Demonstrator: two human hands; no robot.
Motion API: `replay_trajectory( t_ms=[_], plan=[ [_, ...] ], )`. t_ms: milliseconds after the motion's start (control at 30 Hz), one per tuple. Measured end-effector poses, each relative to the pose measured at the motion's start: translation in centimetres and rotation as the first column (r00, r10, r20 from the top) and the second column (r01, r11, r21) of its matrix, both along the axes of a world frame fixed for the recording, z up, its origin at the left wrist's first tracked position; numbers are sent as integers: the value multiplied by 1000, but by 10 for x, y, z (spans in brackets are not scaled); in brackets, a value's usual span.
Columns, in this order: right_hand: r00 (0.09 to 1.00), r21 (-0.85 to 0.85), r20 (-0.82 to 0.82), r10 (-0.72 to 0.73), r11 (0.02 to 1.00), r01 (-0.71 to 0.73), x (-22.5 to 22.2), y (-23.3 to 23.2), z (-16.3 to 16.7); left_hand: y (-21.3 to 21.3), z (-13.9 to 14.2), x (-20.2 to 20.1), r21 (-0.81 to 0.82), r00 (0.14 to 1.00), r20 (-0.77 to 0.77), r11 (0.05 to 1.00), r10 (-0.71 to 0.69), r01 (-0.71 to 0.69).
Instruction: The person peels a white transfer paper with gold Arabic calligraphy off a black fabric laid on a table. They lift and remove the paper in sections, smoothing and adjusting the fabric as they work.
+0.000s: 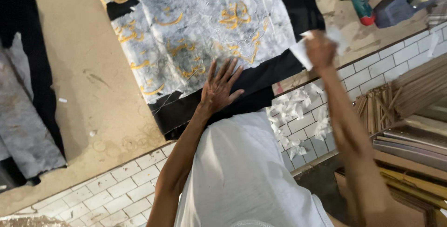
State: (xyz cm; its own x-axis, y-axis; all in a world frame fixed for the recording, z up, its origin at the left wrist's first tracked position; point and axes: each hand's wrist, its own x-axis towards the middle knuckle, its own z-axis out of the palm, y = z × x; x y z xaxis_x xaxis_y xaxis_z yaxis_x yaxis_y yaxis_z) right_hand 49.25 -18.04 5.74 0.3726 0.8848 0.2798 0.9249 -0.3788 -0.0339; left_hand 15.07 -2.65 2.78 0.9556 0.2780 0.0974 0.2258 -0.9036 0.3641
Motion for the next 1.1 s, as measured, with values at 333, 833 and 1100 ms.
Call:
replay_trajectory(
  t_ms=[333,833,1100],
  plan=[
    [824,-473,301,-480,675,566,157,-179,63,-1,-2,1,-70,1000,-19,997,11,-13],
    [570,239,-773,279,960,-145,9,158,-10,173,9,-49,-157,759,397,853,516,-498],
    [541,122,-312,781,597,-793,-159,442,53,325,42,-32,-102,837,167,853,521,-511]
  ],
)
